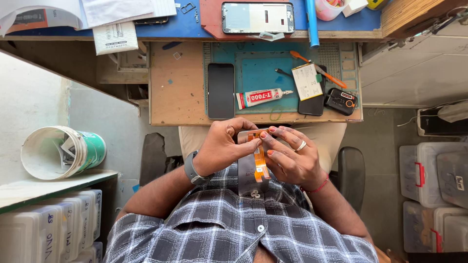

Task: The person removes a battery and internal components from a smartphone, applies adhesive to the phone frame, and reattaches a metal bracket with a ribbon cable. The person then places the bracket into the phone chassis and presses it into place.

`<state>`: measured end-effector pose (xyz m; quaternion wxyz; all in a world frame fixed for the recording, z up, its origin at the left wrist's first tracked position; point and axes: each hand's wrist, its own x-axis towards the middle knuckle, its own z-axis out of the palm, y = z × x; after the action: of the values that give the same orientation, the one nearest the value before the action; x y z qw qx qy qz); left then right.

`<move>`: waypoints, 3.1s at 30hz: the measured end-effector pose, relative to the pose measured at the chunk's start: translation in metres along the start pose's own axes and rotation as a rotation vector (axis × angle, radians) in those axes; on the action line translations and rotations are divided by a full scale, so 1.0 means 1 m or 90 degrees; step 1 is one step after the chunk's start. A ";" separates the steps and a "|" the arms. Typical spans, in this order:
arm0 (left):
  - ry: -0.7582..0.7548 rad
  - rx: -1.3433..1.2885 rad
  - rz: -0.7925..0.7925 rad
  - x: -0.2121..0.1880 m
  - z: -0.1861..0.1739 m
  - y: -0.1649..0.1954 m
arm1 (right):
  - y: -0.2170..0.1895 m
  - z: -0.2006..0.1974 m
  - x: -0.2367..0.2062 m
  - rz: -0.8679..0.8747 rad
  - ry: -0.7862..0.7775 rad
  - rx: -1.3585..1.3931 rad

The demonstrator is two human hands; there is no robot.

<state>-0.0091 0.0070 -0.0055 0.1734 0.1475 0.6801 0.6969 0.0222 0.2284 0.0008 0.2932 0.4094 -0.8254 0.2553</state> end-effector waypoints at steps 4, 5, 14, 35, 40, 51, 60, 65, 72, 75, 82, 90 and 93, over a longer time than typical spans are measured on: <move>-0.005 -0.029 -0.010 0.000 0.000 0.007 | 0.001 -0.004 0.003 -0.021 -0.010 -0.011; -0.005 0.012 -0.030 0.000 0.000 0.009 | 0.000 -0.004 0.004 -0.017 -0.002 -0.001; -0.049 -0.102 0.048 -0.004 -0.004 -0.003 | 0.002 0.012 -0.011 0.056 0.023 0.116; -0.015 0.056 0.041 -0.002 -0.005 0.003 | 0.003 0.007 -0.001 0.073 -0.035 0.128; 0.002 0.057 0.134 -0.001 -0.004 0.006 | -0.001 0.001 0.009 0.085 -0.080 0.120; -0.003 0.048 0.001 -0.001 -0.002 0.005 | 0.000 -0.001 0.007 -0.004 0.037 0.038; -0.039 0.047 0.003 -0.001 -0.005 0.010 | 0.001 -0.001 0.003 0.025 0.040 0.094; -0.036 0.071 0.023 0.001 -0.004 0.014 | 0.002 0.002 0.002 0.062 0.054 0.165; -0.013 0.102 0.071 0.002 -0.002 0.019 | 0.000 0.000 0.011 0.059 -0.006 0.127; 0.004 0.093 0.108 0.002 -0.002 0.018 | 0.004 -0.001 0.014 0.042 -0.017 0.133; -0.016 -0.027 0.041 -0.006 0.001 0.001 | 0.002 0.004 -0.006 0.053 0.004 0.117; -0.065 -0.149 -0.062 -0.001 -0.012 -0.003 | 0.003 0.014 -0.011 0.130 0.031 0.204; -0.090 -0.133 -0.053 0.001 -0.023 0.001 | -0.002 0.019 -0.006 0.172 0.072 0.275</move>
<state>-0.0201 -0.0129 -0.0057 0.2638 0.1492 0.5955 0.7440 0.0214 0.2181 -0.0159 0.2082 0.3338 -0.7810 0.4850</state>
